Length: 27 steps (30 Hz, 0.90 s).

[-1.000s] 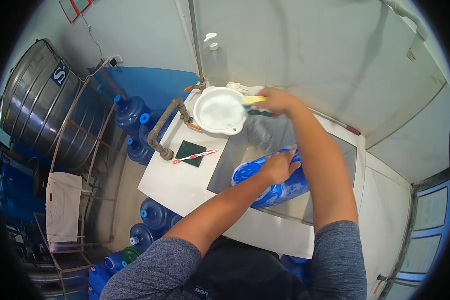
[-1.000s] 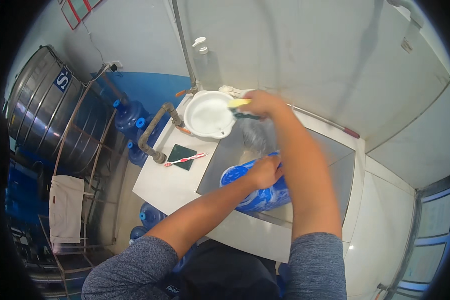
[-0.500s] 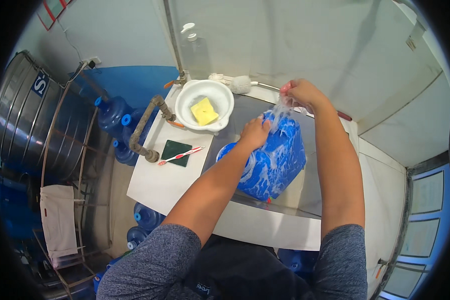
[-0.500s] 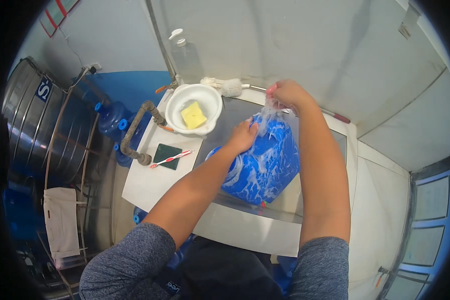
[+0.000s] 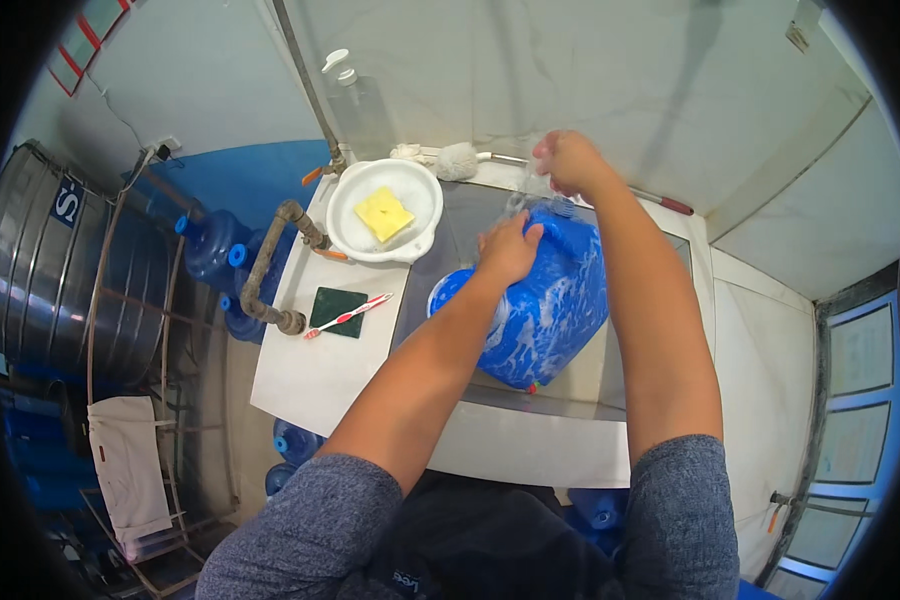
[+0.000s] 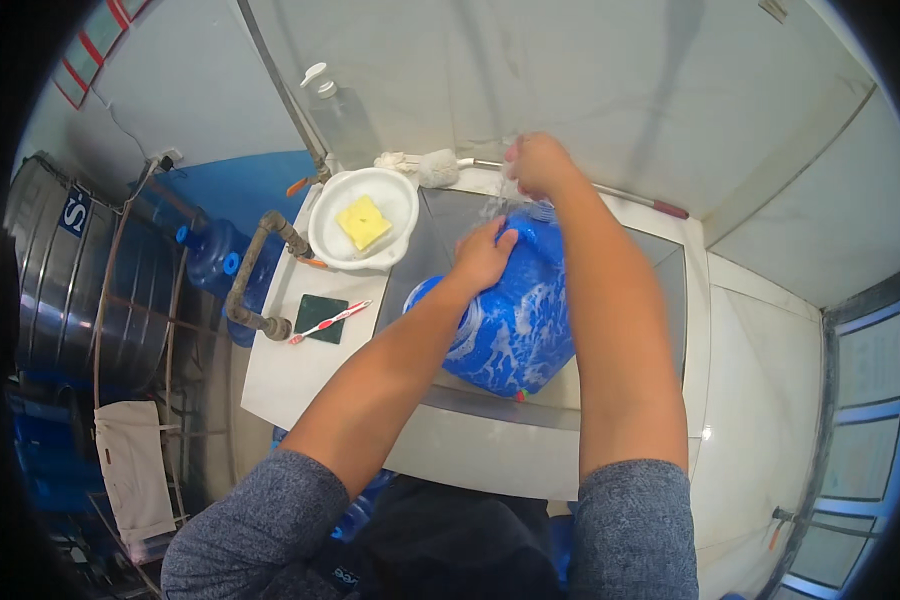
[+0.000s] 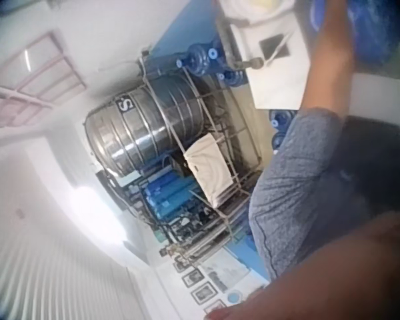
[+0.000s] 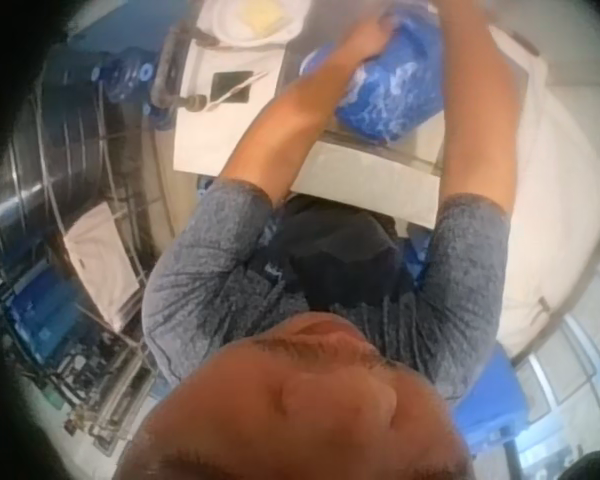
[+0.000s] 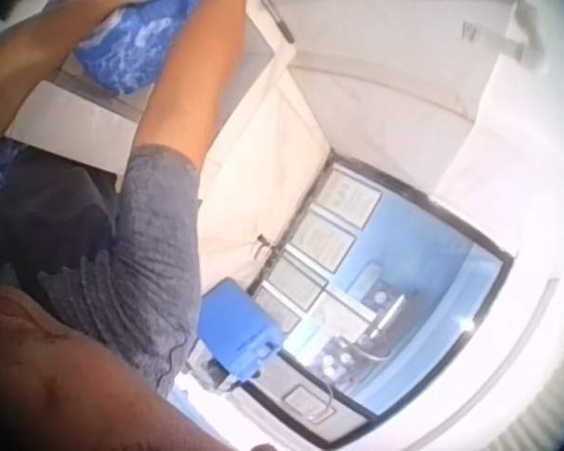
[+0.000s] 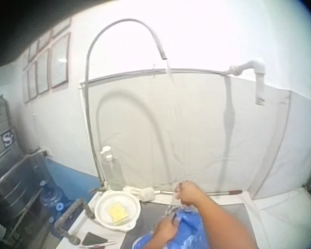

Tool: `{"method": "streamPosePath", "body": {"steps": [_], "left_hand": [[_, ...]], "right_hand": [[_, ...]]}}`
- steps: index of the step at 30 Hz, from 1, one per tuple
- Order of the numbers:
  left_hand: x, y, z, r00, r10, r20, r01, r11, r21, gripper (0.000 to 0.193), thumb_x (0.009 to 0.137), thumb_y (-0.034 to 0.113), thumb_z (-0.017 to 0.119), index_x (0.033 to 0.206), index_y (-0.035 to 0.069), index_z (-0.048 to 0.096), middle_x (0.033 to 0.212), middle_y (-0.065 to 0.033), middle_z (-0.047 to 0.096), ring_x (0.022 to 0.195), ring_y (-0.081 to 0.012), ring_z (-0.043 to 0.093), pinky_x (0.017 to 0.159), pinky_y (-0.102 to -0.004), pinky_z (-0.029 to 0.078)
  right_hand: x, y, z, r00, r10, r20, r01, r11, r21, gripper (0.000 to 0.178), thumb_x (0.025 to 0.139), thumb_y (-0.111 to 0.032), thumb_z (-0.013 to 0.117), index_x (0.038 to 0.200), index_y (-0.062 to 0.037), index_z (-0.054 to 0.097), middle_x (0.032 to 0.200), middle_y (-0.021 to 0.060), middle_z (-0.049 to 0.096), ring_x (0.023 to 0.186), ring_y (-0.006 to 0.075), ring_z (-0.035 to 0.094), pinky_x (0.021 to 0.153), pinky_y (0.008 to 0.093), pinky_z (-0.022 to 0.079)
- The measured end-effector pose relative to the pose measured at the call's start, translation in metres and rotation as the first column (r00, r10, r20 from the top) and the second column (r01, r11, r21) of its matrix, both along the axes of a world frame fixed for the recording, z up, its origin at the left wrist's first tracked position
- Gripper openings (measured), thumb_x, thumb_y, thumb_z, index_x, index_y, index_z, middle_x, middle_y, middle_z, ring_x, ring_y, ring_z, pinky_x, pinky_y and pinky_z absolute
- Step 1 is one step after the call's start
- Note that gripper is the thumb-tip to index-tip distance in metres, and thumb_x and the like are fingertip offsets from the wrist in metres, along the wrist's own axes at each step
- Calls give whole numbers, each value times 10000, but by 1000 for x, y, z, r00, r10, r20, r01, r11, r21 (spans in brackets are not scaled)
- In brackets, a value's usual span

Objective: The person cleans large blue and green plastic water containers in a tiled room. They rinse the containers with water, scrub the exterior with a sponge, and use a toothbrush to clean the cap area. The person then refills the containers from a tap and places them on the floor.

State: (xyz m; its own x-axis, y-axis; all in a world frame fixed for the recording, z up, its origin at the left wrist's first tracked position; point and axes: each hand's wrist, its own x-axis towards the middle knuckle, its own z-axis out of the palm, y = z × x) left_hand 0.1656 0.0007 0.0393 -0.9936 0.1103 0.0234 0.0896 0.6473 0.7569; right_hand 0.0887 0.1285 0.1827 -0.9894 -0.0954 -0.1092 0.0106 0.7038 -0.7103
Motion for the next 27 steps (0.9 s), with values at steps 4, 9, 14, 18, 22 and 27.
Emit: {"method": "streamPosePath", "body": {"steps": [4, 9, 14, 18, 22, 27], "left_hand": [[8, -8, -3, 998, -22, 62, 18, 997, 71, 589, 1026, 445, 484, 1465, 52, 479, 1454, -195, 527, 1385, -363, 447, 1191, -597, 186], [20, -22, -2, 998, 12, 65, -22, 987, 160, 585, 1027, 413, 510, 1465, 27, 470, 1437, -219, 530, 1370, -385, 459, 1174, -548, 236], [28, -19, 2, 1000, -2, 12, 0, 990, 140, 561, 1023, 382, 542, 1430, -2, 507, 1403, -258, 553, 1325, -403, 506, 1129, -431, 375], [30, -20, -6, 999, -7, -41, 12, 994, 113, 570, 1027, 374, 540, 1438, -18, 491, 1389, -273, 559, 1313, -401, 520, 1114, -419, 389], [25, -26, -13, 998, -2, 56, -8, 984, 178, 602, 1033, 410, 507, 1478, 9, 447, 1438, -233, 525, 1356, -388, 479, 1171, -533, 246], [19, -27, -10, 994, -40, 104, 23, 988, 156, 615, 1033, 436, 494, 1499, 40, 430, 1463, -211, 509, 1378, -381, 459, 1203, -594, 174]], "right_hand": [[-11, -3, -27, 982, 102, -162, 3, 838, 545, 326, 930, -211, 552, 1159, -17, 680, 1097, 180, 713, 991, 354, 696, 876, 471, 553], [1, -12, -26, 994, 97, -57, -35, 746, 665, 396, 912, -334, 560, 1177, -80, 709, 1211, 158, 698, 1097, 343, 676, 933, 468, 537], [17, -16, -46, 980, -90, 179, -52, 747, 663, 479, 941, -414, 515, 1263, -111, 698, 1349, 175, 631, 1233, 335, 619, 980, 453, 517], [23, -26, -34, 942, -45, 332, -222, 658, 720, 611, 947, -509, 514, 1412, -118, 580, 1354, 172, 632, 1252, 336, 609, 1009, 435, 502], [15, -5, -58, 942, 187, 280, -323, 734, 597, 540, 942, -460, 542, 1374, -145, 621, 1370, 161, 624, 1283, 328, 585, 1004, 407, 499], [4, 7, -46, 903, 248, 351, -393, 807, 442, 458, 925, -352, 562, 1329, -162, 665, 1395, 167, 604, 1290, 322, 579, 1015, 415, 491]]}}
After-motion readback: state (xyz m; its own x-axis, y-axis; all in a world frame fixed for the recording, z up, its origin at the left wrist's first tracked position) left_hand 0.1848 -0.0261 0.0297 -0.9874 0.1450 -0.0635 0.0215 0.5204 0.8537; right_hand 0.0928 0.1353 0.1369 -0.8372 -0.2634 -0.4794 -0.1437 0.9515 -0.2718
